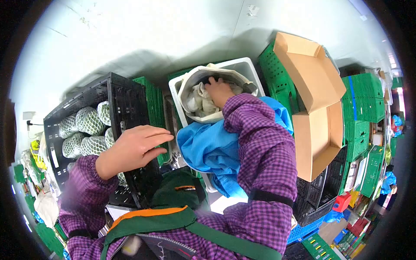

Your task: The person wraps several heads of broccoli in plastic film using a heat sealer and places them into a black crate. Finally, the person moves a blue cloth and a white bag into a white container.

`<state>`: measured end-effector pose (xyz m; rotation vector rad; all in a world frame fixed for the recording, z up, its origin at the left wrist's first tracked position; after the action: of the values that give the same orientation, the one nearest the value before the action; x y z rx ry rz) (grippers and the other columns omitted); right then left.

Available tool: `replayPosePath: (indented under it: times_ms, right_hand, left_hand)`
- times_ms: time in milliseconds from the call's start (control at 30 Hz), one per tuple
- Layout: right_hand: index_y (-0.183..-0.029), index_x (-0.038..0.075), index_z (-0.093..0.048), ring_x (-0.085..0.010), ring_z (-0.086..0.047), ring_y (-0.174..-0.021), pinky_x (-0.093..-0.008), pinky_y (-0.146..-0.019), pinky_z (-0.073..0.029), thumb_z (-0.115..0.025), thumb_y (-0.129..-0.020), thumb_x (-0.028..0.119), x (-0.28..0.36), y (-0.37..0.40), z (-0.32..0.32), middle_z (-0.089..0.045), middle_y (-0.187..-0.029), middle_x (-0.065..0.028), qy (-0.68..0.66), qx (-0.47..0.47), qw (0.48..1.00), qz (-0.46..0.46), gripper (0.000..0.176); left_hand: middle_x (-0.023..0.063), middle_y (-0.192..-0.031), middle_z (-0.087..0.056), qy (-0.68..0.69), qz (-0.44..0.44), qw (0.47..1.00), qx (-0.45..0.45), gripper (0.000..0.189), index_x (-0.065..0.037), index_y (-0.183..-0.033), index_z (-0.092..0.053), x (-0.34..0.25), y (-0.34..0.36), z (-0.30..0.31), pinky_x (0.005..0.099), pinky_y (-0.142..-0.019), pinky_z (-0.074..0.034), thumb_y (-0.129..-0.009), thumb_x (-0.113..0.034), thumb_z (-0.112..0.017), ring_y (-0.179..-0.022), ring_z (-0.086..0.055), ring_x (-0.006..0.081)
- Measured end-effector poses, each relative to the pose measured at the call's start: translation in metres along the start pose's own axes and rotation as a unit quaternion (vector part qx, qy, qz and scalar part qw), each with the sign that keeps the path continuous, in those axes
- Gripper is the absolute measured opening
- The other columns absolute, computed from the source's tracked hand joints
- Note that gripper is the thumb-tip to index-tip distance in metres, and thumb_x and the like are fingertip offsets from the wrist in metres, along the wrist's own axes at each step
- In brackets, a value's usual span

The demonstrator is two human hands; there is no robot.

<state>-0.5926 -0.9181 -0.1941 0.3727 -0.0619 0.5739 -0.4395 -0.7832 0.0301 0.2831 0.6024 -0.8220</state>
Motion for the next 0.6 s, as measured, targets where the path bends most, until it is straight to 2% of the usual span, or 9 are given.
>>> replayPosePath:
  times_ms: [33, 100, 167, 233, 300, 367, 400, 533, 600]
  right_hand:
    - [-0.126, 0.005, -0.05, -0.0438, -0.05, -0.113, -0.0468, -0.089, -0.048, -0.066, -0.066, 0.006, -0.007, -0.001, -0.001, -0.039, -0.138, -0.0203, -0.003, 0.004, 1.0, 0.002, 0.062]
    - [-0.109, 0.008, -0.062, -0.0369, -0.057, -0.105, -0.0433, -0.086, -0.049, -0.069, -0.067, 0.013, -0.029, 0.004, 0.02, -0.057, -0.12, -0.0156, -0.059, -0.078, 0.995, -0.001, 0.043]
    - [-0.103, 0.005, -0.065, -0.0377, -0.06, -0.095, -0.0389, -0.084, -0.05, -0.069, -0.069, 0.014, -0.042, 0.037, 0.079, -0.066, -0.103, -0.0156, -0.176, -0.193, 0.965, -0.019, 0.035]
    - [-0.102, 0.0, -0.064, -0.0327, -0.064, -0.092, -0.0367, -0.084, -0.049, -0.07, -0.072, 0.016, -0.069, 0.069, 0.106, -0.068, -0.096, -0.0151, -0.323, -0.204, 0.922, -0.058, 0.034]
    - [-0.106, -0.004, -0.062, -0.0219, -0.064, -0.093, -0.0327, -0.085, -0.048, -0.069, -0.077, 0.015, -0.076, 0.104, 0.144, -0.068, -0.097, -0.0115, -0.44, -0.308, 0.843, 0.039, 0.035]
    - [-0.116, -0.006, -0.056, -0.0164, -0.059, -0.098, -0.0312, -0.085, -0.048, -0.064, -0.084, 0.012, -0.112, 0.118, 0.134, -0.064, -0.107, -0.0104, -0.594, -0.337, 0.73, 0.022, 0.038]
    - [-0.128, -0.006, -0.046, -0.0195, -0.057, -0.106, -0.0318, -0.088, -0.048, -0.06, -0.088, 0.01, -0.134, 0.123, 0.118, -0.057, -0.122, -0.0127, -0.684, -0.347, 0.642, 0.019, 0.045]
    - [-0.132, -0.003, -0.041, -0.0211, -0.054, -0.113, -0.0341, -0.095, -0.047, -0.061, -0.088, 0.008, -0.122, 0.13, 0.124, -0.052, -0.128, -0.0138, -0.758, -0.306, 0.574, 0.054, 0.05]
    - [-0.133, -0.003, -0.04, -0.0214, -0.054, -0.113, -0.0344, -0.095, -0.047, -0.061, -0.088, 0.009, -0.121, 0.134, 0.12, -0.051, -0.129, -0.014, -0.745, -0.308, 0.587, 0.075, 0.051]
  left_hand:
    - [0.0115, -0.106, -0.063, 0.003, 0.004, 1.0, 0.002, 0.03, -0.004, -0.106, -0.062, 0.001, 0.001, -0.004, 0.037, -0.079, -0.052, -0.078, -0.012, -0.069, -0.093, -0.062, 0.0301]
    - [0.0117, -0.107, -0.063, 0.032, 0.004, 0.999, 0.032, 0.03, -0.004, -0.106, -0.062, 0.004, 0.001, -0.014, 0.0376, -0.08, -0.051, -0.078, -0.012, -0.068, -0.094, -0.062, 0.0299]
    - [0.0118, -0.106, -0.063, 0.046, 0.011, 0.998, 0.035, 0.029, -0.004, -0.106, -0.062, 0.01, 0.004, -0.018, 0.0375, -0.08, -0.051, -0.078, -0.012, -0.068, -0.093, -0.062, 0.0301]
    - [0.012, -0.106, -0.063, 0.063, 0.019, 0.997, 0.038, 0.029, -0.003, -0.106, -0.062, 0.013, 0.006, -0.022, 0.0374, -0.08, -0.051, -0.078, -0.012, -0.068, -0.093, -0.062, 0.0303]
    - [0.0128, -0.104, -0.064, 0.066, 0.023, 0.996, 0.053, 0.028, -0.003, -0.105, -0.063, 0.017, 0.003, -0.027, 0.0373, -0.08, -0.051, -0.079, -0.012, -0.067, -0.092, -0.062, 0.0307]
    - [0.0142, -0.103, -0.064, 0.072, 0.026, 0.996, 0.045, 0.025, -0.001, -0.103, -0.063, 0.019, -0.007, -0.033, 0.0375, -0.08, -0.051, -0.08, -0.01, -0.065, -0.092, -0.062, 0.0316]
    - [0.0148, -0.103, -0.064, 0.067, 0.018, 0.997, 0.02, 0.023, 0.0, -0.102, -0.063, 0.018, -0.016, -0.031, 0.0375, -0.081, -0.051, -0.081, -0.009, -0.063, -0.093, -0.062, 0.0318]
    - [0.0185, -0.101, -0.063, 0.01, -0.016, 1.0, -0.023, 0.02, 0.005, -0.099, -0.062, 0.027, -0.062, -0.037, 0.0387, -0.081, -0.051, -0.081, -0.002, -0.056, -0.092, -0.062, 0.0339]
    - [0.0195, -0.101, -0.062, -0.016, -0.005, 1.0, -0.015, 0.02, 0.006, -0.099, -0.062, 0.044, -0.085, -0.05, 0.0391, -0.081, -0.051, -0.08, 0.0, -0.055, -0.092, -0.061, 0.0346]
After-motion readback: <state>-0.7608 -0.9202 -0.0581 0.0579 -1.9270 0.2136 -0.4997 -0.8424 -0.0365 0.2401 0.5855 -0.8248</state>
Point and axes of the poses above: each hand's wrist, its own y-axis away from the middle knuckle, its own z-axis out of the back of the hand, x = y × z, the point moved 8 cm from there along -y, towards the middle knuckle
